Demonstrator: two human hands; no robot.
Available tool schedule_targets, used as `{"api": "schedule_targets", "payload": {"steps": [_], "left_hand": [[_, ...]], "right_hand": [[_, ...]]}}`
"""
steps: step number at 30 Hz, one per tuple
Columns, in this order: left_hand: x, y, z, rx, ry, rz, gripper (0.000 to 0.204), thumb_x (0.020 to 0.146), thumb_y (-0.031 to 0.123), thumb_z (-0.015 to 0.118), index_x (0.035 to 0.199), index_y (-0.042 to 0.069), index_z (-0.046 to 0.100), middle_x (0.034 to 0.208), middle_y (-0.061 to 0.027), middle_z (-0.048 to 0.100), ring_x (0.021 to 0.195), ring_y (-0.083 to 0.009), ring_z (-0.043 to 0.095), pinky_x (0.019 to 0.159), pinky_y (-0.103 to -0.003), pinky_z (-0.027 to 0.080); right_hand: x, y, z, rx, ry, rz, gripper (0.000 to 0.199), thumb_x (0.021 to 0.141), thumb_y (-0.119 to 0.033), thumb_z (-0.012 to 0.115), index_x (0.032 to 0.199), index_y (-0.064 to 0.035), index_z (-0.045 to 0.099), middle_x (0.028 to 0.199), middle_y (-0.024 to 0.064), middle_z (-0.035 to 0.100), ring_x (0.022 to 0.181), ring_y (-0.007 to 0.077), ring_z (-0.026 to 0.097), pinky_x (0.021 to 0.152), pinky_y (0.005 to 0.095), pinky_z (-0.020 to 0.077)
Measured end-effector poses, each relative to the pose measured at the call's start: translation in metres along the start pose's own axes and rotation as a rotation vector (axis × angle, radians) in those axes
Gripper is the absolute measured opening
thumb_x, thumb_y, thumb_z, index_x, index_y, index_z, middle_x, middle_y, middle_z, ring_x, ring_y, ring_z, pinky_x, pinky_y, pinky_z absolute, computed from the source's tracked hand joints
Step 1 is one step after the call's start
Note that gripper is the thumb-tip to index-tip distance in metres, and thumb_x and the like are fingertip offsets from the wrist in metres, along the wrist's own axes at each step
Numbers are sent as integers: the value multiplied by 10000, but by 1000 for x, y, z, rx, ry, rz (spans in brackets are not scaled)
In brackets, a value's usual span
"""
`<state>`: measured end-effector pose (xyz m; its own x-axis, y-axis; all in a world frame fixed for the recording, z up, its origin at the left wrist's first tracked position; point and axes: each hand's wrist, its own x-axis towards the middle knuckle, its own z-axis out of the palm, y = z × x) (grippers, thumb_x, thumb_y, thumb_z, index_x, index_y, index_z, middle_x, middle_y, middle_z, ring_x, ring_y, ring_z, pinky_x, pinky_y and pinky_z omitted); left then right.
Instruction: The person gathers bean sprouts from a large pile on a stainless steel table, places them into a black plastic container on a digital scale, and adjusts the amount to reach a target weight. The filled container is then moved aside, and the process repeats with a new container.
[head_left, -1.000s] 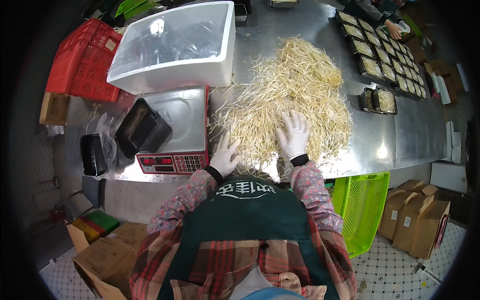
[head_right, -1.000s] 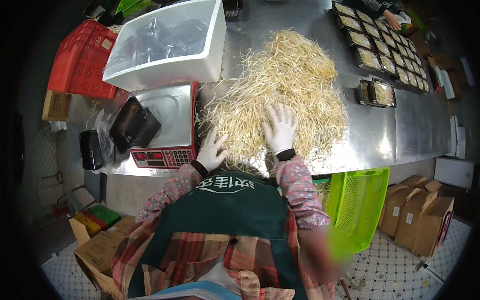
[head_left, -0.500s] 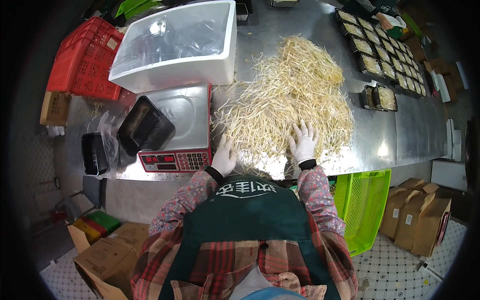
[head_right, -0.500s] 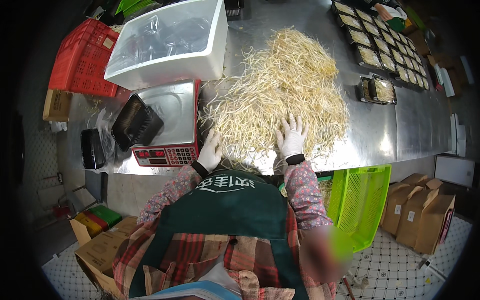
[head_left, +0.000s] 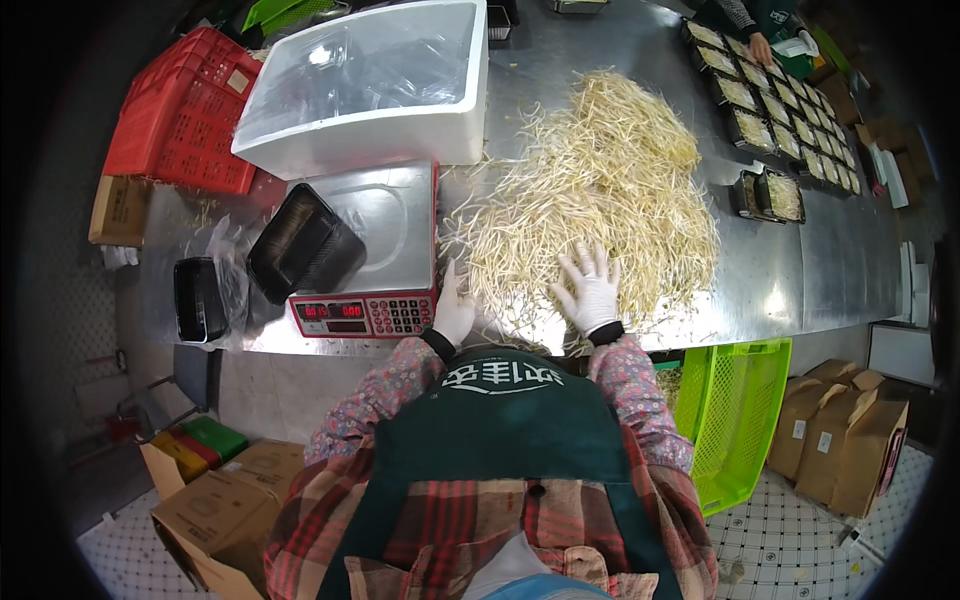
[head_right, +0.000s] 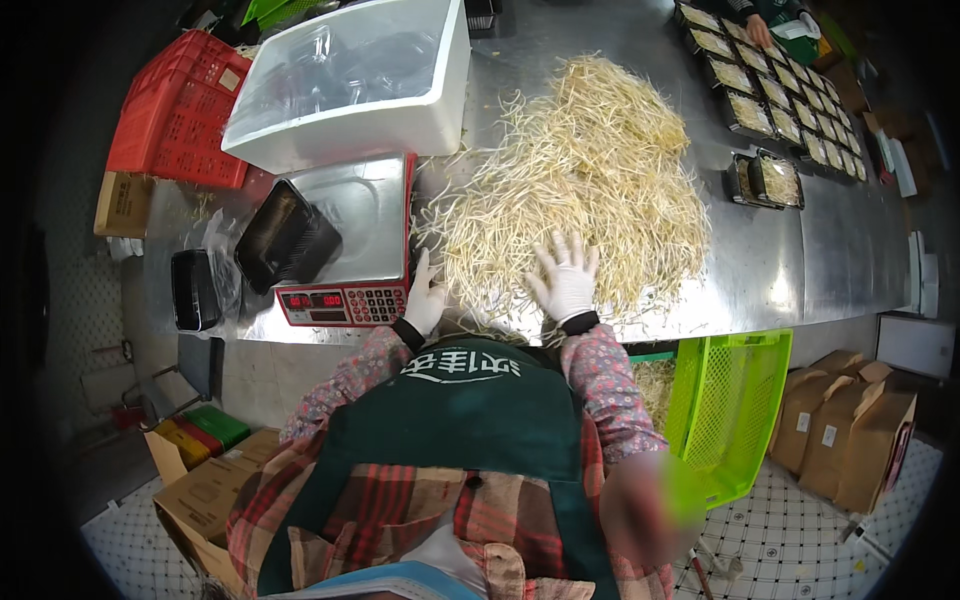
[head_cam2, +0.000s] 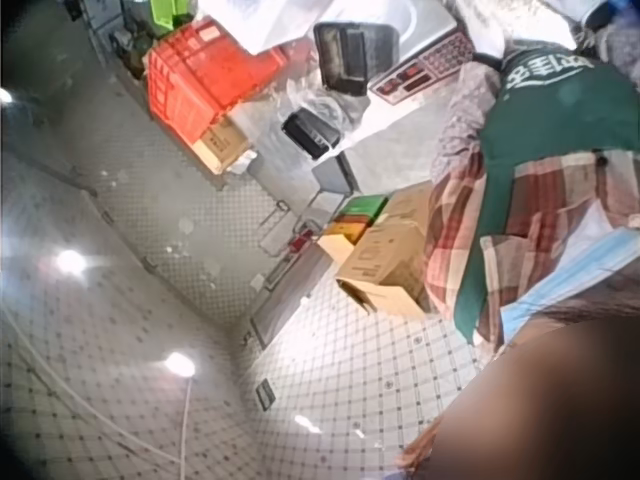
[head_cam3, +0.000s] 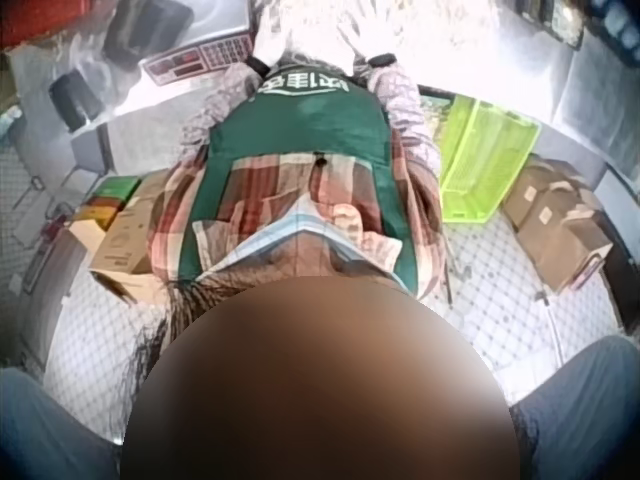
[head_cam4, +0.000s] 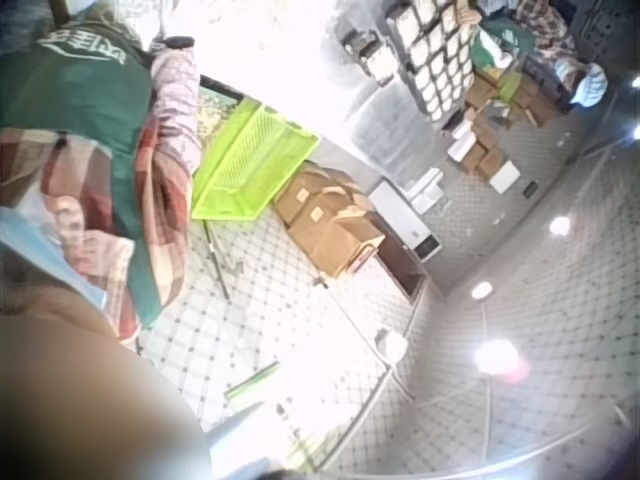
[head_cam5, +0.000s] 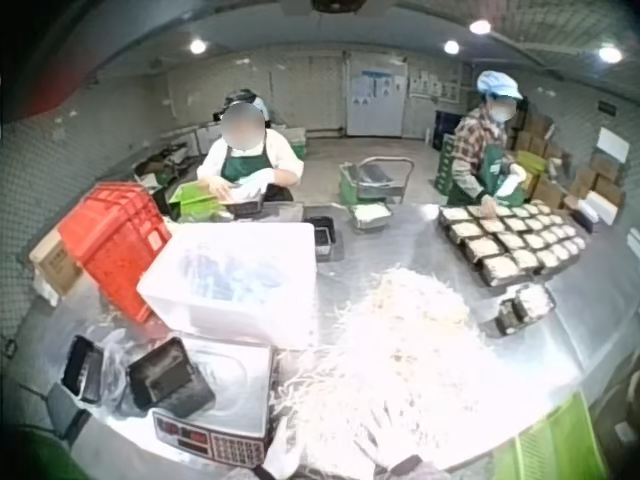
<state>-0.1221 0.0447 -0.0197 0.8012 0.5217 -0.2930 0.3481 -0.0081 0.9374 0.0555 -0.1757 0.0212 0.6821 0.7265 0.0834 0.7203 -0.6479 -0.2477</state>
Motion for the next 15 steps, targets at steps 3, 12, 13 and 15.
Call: {"api": "schedule_targets", "payload": {"steps": [3,12,13,15], "left_hand": [[-3,6,1,-182,17,-89,794,888,-87,427,1568,105,64,1476,-231,378,1169,-217,518,861,-270,488],[21,-16,6,-353,68,-225,685,935,-13,481,1549,76,191,1476,-119,418,1080,-143,515,883,-242,435],[24,-19,8,-360,82,-233,643,959,66,496,1541,91,223,1424,-76,468,1044,-125,516,873,-286,433],[24,-3,15,-460,36,-311,632,961,90,499,1535,98,235,1383,-61,489,1047,-132,514,883,-330,434]], "right_hand": [[-7,28,-5,-11,30,79,470,859,-443,658,1284,-245,634,1482,155,419,1408,405,283,1147,597,129],[-2,37,0,182,263,183,512,895,-300,633,1356,-100,535,1429,187,471,1342,411,377,1121,523,255],[5,26,6,144,304,169,572,897,-255,632,1394,-31,462,1440,199,459,1327,414,397,1105,506,295],[7,9,44,371,185,55,647,903,-351,628,1435,-49,420,1481,202,415,1392,392,338,1146,502,251]]}}
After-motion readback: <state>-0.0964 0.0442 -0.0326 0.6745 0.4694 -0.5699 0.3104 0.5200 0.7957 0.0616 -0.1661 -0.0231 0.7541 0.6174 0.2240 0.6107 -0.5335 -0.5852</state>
